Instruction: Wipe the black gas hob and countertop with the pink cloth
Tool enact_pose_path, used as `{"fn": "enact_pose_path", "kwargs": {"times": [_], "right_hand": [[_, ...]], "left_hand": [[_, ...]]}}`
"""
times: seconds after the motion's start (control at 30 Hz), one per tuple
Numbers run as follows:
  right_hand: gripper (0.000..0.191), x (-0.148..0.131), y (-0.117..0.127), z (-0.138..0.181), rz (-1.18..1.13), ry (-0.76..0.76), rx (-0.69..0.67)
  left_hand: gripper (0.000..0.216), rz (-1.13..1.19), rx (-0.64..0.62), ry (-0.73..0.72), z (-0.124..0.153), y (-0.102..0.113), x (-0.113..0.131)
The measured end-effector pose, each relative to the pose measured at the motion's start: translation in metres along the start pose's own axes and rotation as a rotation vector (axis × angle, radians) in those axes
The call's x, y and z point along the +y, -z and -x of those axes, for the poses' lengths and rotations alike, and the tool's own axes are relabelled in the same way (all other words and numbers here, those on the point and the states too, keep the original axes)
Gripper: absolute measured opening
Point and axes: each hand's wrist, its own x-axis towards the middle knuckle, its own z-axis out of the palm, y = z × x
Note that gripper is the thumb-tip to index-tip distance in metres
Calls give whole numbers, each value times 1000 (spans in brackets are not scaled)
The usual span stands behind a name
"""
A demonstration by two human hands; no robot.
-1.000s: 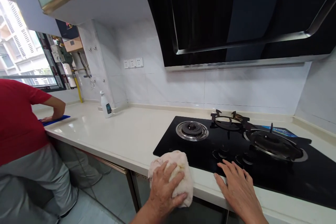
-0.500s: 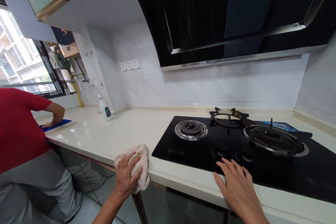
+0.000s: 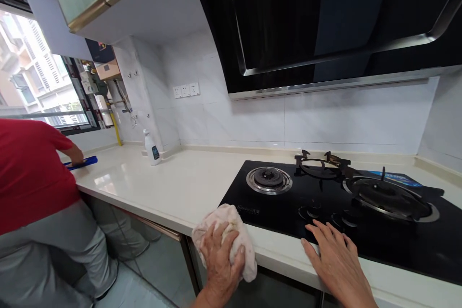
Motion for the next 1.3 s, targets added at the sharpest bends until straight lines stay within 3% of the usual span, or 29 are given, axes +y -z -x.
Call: {"fn": "enact_pose_path", "kwargs": {"times": [0.1,0.3,0.47,0.73,1.1,1.3], "right_hand": [[61,0,2,0,-4,-2,-18],[59,0,2,1,-19,2,-11],[60,2,0,2,-9,12,14],[61,3,0,2,1,10,-9],[58,3,-1,2,0,19,-2],[58,-1,0,2,15,33,5]], "left_hand": [[22,65,-51,-32,-6,1,7],[19,76,-284,-57,-40,17,-3],[15,36,-446,-21,-67,17,3],[17,-32,-539,4,-97,-9,3],[36,-172,-650,23,-141,-66,-5],[40,-183,-654,37,-145,-70,0]]}}
